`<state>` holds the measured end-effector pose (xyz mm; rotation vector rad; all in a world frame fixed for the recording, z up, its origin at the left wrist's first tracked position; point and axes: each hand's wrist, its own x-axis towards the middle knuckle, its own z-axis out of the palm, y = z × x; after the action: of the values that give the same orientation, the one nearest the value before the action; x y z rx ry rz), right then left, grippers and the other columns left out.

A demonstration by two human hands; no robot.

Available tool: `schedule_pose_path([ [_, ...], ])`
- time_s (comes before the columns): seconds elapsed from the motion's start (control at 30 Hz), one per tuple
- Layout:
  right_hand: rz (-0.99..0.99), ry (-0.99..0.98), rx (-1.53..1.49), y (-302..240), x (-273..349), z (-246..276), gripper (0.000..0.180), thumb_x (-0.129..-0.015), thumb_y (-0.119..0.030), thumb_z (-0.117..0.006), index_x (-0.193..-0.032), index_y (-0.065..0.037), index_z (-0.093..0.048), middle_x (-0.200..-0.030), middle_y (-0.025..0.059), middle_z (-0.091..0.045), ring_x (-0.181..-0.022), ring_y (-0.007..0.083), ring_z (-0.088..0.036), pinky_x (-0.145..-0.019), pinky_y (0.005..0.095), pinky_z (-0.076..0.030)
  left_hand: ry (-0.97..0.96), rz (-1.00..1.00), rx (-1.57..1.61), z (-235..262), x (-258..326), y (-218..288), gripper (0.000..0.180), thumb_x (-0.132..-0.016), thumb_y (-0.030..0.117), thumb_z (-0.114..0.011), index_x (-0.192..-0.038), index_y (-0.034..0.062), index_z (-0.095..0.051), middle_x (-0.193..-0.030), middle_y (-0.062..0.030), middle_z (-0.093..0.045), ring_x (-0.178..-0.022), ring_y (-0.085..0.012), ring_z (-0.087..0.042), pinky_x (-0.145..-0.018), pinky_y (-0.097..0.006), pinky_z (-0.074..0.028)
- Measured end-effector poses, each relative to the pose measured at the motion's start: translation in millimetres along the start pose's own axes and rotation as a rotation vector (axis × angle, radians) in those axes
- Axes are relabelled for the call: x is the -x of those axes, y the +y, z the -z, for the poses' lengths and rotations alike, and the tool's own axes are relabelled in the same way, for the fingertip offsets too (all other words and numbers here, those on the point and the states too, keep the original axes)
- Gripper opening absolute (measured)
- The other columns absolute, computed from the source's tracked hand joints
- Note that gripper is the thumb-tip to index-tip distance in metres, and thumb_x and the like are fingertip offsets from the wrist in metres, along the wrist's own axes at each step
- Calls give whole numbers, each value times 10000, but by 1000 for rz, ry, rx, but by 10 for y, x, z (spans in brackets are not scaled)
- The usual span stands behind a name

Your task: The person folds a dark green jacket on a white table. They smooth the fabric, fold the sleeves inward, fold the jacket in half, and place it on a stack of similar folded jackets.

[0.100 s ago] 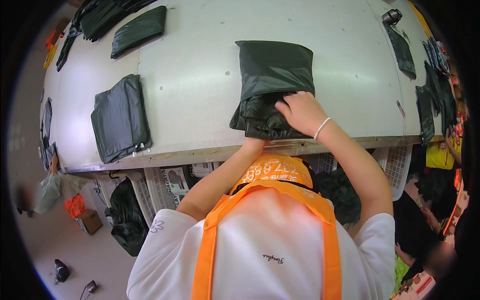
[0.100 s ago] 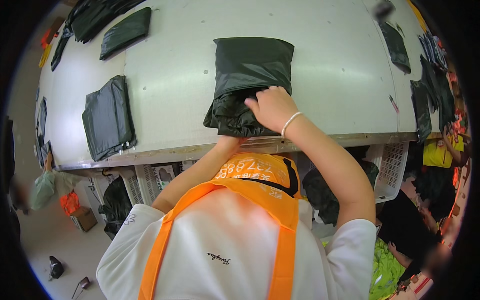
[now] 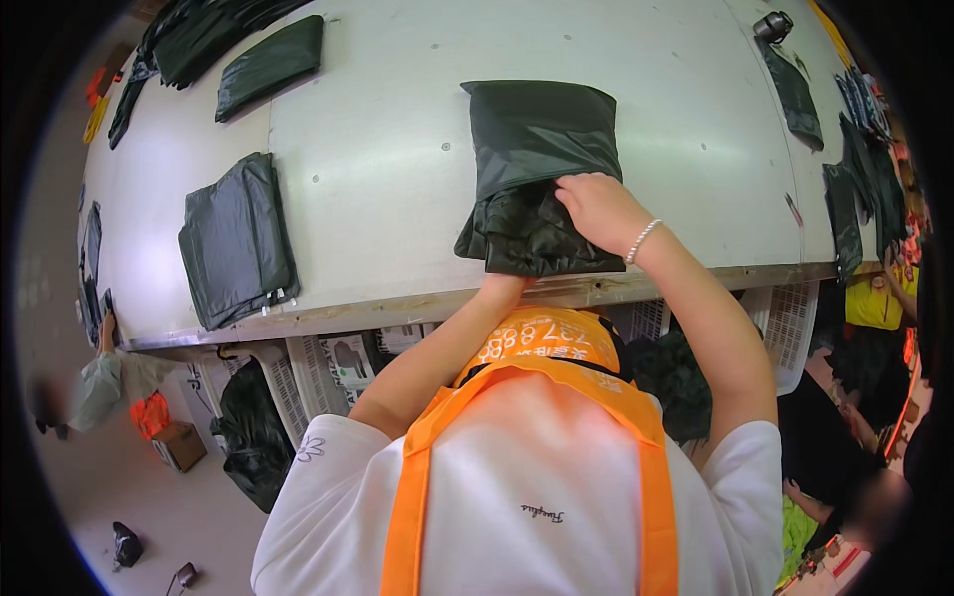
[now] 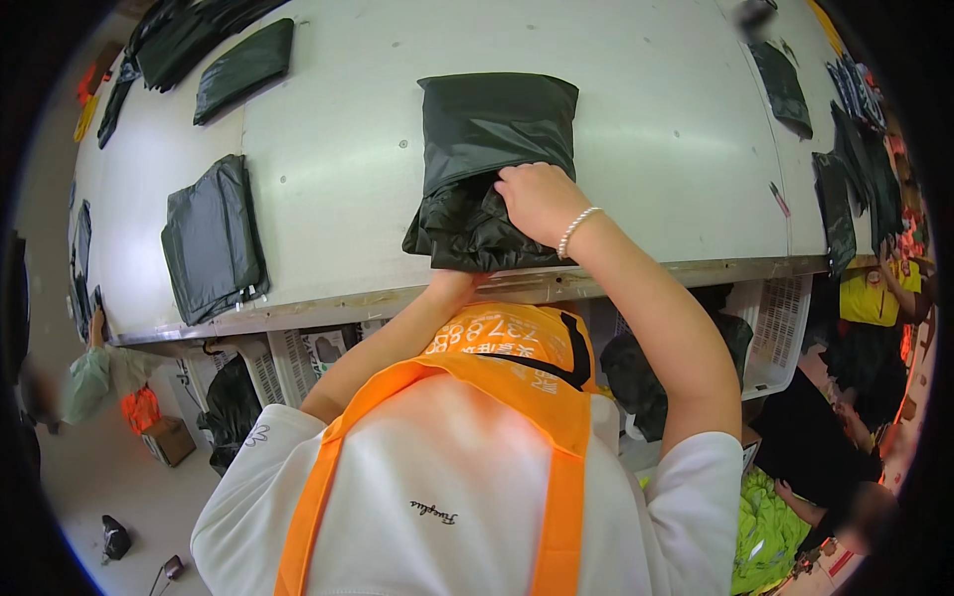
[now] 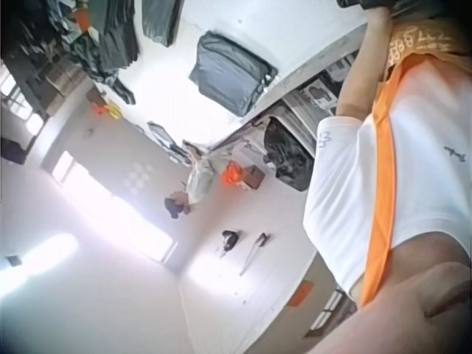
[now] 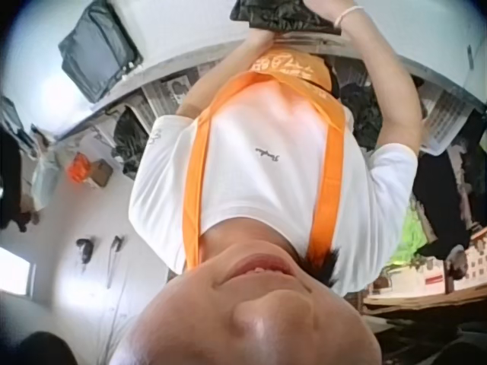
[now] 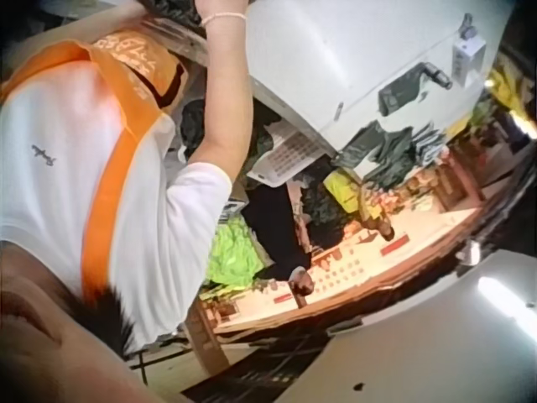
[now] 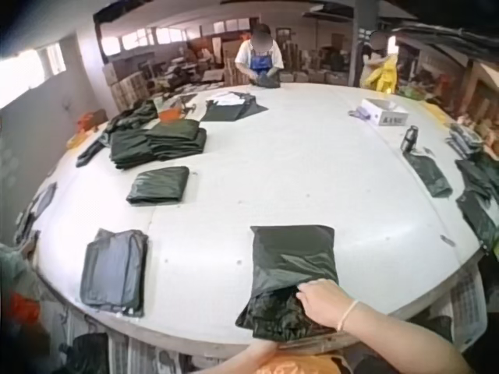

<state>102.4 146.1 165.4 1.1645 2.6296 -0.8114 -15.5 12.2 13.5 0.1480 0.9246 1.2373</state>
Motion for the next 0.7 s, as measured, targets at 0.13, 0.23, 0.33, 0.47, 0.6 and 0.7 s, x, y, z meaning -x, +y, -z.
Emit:
schedule_pose_path([
  [0.13, 112, 144, 228, 130, 224, -193, 410, -891, -371, -524, -1058, -5, -598, -1005, 156, -624, -982, 301, -562, -880, 388, -412, 44, 37, 105, -188, 151, -80, 372, -966, 329, -465, -1303, 172, -449, -1250, -12, -523, -1062, -159, -560, -830, -313, -512],
  [0.23, 158, 234, 218, 135, 356, -195, 514, -866, -428, -552, -1142, 5, -557, -1072, 174, -586, -1027, 309, -534, -920, 388, -391, 0, 12, 112, -234, 148, -78, 387, -962, 338, -472, -1313, 178, -436, -1267, -14, -517, -1082, -167, -561, -849, -332, -516],
  [0.33, 76, 196, 272, -170, 344, -113, 667, -850, -454, -571, -1281, 35, -428, -1191, 227, -503, -1115, 375, -463, -985, 404, -348, 17, 38, 3, -206, 76, -94, 404, -967, 370, -447, -1330, 195, -412, -1292, -11, -504, -1116, -174, -553, -878, -355, -512],
  [0.47, -126, 145, 212, -203, 70, -454, 761, -856, -620, -431, -1361, -52, -395, -1298, 250, -446, -1209, 386, -412, -1033, 495, -256, -29, 35, -10, -481, 220, 132, 423, -977, 428, -383, -1349, 225, -383, -1309, 9, -486, -1146, -167, -531, -891, -373, -502],
  [0.6, -246, -105, -70, -110, -31, -313, 845, -793, -775, -307, -1366, -167, -435, -1334, 256, -428, -1234, 425, -399, -1078, 565, -143, -65, 120, -74, -518, 179, 191, 430, -972, 405, -410, -1364, 237, -358, -1323, 5, -455, -1131, -151, -524, -832, -353, -519],
  [0.7, 257, 275, 1, -340, 433, -138, 587, -865, -480, -528, -1296, -82, -502, -1264, 221, -504, -1202, 346, -456, -1040, 487, -270, -132, 1, 117, -503, 280, 220, 454, -948, 359, -464, -1357, 187, -365, -1306, -32, -479, -1128, -182, -535, -852, -381, -516],
])
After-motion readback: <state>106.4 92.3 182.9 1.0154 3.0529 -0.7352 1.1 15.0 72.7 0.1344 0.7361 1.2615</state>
